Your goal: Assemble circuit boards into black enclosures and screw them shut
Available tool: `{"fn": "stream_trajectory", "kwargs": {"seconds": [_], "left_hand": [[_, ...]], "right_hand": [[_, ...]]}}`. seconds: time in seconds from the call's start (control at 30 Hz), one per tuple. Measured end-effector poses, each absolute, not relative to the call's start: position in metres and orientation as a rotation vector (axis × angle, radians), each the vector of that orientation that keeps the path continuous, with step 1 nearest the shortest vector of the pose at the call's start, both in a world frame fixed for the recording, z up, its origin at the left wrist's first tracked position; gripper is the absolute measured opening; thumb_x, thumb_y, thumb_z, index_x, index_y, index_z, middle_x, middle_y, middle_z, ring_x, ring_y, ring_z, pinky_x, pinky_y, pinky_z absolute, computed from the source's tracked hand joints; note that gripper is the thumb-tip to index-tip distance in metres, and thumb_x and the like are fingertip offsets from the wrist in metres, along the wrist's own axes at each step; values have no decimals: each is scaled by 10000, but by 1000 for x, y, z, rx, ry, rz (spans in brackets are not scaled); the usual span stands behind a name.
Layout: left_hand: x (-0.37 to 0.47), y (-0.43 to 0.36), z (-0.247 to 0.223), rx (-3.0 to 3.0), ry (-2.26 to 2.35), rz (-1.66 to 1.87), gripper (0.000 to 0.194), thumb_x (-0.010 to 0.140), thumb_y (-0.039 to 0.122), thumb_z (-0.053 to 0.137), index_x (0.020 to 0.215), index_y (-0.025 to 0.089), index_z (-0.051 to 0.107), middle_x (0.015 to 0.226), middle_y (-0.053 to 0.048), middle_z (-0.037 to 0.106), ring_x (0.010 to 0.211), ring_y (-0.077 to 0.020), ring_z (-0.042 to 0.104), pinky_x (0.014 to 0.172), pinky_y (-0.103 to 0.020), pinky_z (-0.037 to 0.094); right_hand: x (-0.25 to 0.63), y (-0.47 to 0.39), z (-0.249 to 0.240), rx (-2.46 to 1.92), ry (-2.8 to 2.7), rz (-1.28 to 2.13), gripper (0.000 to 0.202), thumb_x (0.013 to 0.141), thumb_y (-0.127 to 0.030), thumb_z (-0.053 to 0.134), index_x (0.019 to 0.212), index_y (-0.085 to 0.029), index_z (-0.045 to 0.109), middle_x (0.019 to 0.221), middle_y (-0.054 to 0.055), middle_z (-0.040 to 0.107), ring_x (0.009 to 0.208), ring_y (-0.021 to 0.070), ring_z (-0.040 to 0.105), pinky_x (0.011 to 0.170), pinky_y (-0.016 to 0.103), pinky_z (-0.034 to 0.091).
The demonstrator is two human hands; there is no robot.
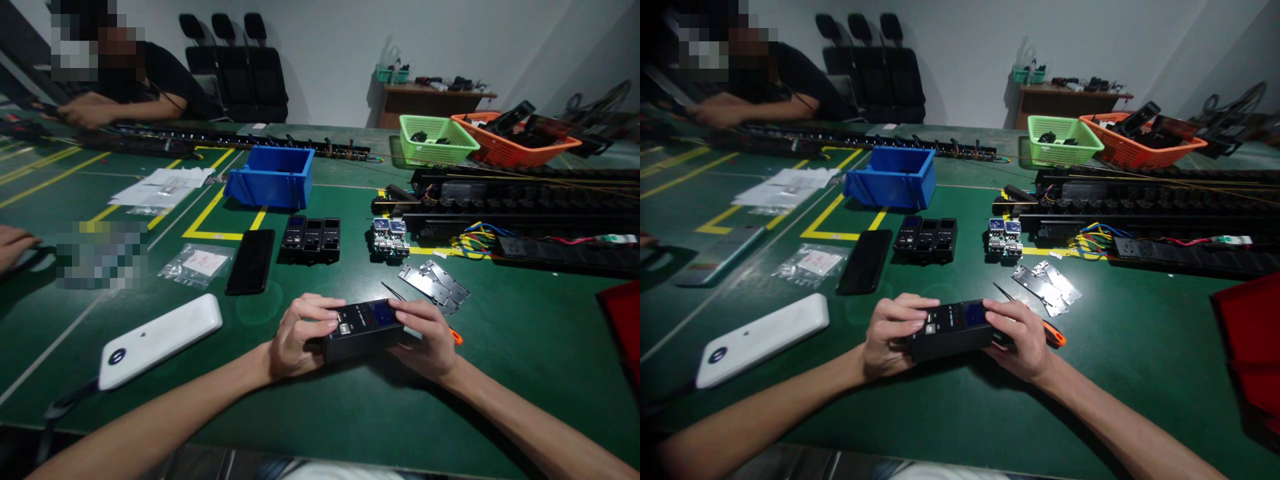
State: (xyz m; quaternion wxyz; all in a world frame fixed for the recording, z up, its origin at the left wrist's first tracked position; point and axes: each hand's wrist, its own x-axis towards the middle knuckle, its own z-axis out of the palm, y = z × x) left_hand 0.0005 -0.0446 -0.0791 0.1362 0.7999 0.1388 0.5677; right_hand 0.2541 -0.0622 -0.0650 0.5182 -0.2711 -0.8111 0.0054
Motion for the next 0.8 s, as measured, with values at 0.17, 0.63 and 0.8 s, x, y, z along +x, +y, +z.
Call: {"fn": "stream_trajectory", "kwargs": {"seconds": [0.17,0.63,0.8], "left_hand": [[3,-45,-73,2274,436,1628,605,689,201,812,1202,178,493,1093,-99,583,1057,-277,658,806,-432,592],[7,-47,-63,2146,727,1106,591,719,231,773,1252,187,522,1165,-126,661,1069,-240,638,930,-385,513],[15,-54,-57,1782,931,927,496,728,309,766,1172,190,579,1089,-73,672,988,-217,655,874,-324,524]], "right_hand": [[255,-63,-68,-674,-1964,92,589,747,-200,755,1282,-192,508,1139,148,644,967,264,662,720,399,574],[256,-63,-63,-749,-2029,161,696,773,-363,749,1371,-173,447,1068,143,601,933,278,583,753,436,512],[256,-62,-63,-841,-1999,313,648,825,-503,655,1355,-182,466,1018,115,588,864,257,575,723,415,500]]}}
